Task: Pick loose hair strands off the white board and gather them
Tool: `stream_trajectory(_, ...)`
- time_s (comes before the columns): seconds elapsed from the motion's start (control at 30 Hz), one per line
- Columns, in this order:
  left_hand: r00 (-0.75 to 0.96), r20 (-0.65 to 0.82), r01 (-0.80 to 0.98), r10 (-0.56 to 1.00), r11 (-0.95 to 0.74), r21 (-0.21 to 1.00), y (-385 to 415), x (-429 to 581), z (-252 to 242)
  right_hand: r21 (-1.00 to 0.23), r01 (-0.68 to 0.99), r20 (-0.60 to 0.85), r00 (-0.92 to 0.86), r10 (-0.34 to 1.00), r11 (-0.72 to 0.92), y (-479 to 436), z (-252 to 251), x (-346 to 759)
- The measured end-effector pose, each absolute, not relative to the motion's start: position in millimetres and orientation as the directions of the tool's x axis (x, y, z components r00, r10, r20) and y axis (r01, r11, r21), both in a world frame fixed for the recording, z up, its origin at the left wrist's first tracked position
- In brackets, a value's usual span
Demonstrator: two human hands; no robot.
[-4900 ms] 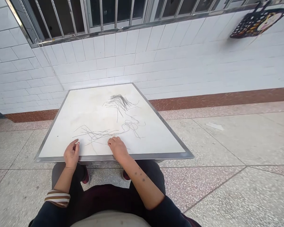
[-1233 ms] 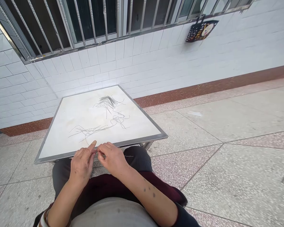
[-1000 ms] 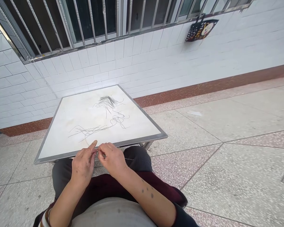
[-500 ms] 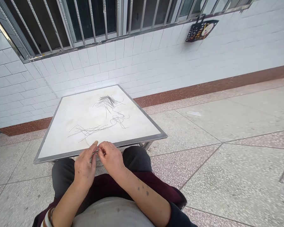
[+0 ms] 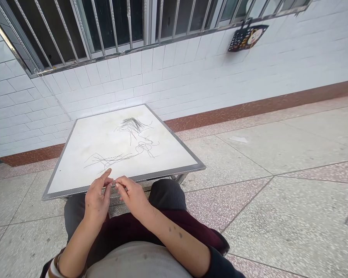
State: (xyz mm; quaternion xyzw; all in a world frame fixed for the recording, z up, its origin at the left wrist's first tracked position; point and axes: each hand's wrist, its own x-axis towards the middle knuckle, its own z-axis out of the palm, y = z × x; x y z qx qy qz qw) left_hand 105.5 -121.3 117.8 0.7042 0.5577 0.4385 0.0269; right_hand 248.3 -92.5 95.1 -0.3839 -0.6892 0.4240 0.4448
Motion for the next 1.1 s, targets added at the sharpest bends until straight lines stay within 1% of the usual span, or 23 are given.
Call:
stream_trajectory(0.13,-0.055,0.514,0.693,0.856,-0.338,0.637,-122.6,107.5,125.1,-0.926,0.144,0.292,-0.314,0.904,0.349,-93.4,96.9,247.2)
stream_trajectory(0.3,-0.104,0.386,0.546,0.917,-0.272,0.792,-123.4,106.7,128.4,-0.926,0.136,0.297,-0.308,0.904,0.351,-96.0,99.7,245.2)
stream_trajectory(0.4,-0.117,0.322,0.465,0.94,-0.234,0.854,-122.9,105.3,128.5,-0.925,0.137,0.303,-0.301,0.904,0.355,-96.4,99.0,245.5)
stream_trajectory(0.53,-0.164,0.25,0.379,0.954,-0.173,0.909,-122.0,104.1,132.7,-0.903,0.165,0.319,-0.362,0.876,0.397,-95.1,95.4,247.7)
stream_trajectory(0.7,-0.196,0.249,0.335,0.948,-0.174,0.926,-123.2,105.2,137.1,-0.767,0.352,0.402,-0.388,0.829,0.536,-95.6,92.7,249.6)
stream_trajectory(0.77,-0.211,0.257,0.341,0.943,-0.176,0.924,-124.1,105.7,136.4,-0.724,0.393,0.433,-0.382,0.816,0.567,-96.9,91.8,249.0)
stream_trajectory(0.9,-0.227,0.281,0.379,0.932,-0.181,0.907,-125.4,104.7,134.7,-0.698,0.409,0.45,-0.39,0.804,0.588,-99.3,89.2,247.9)
stream_trajectory(1.1,-0.227,0.32,0.426,0.92,-0.202,0.882,-125.8,101.6,134.3,-0.714,0.374,0.456,-0.392,0.799,0.592,-100.4,83.0,247.6)
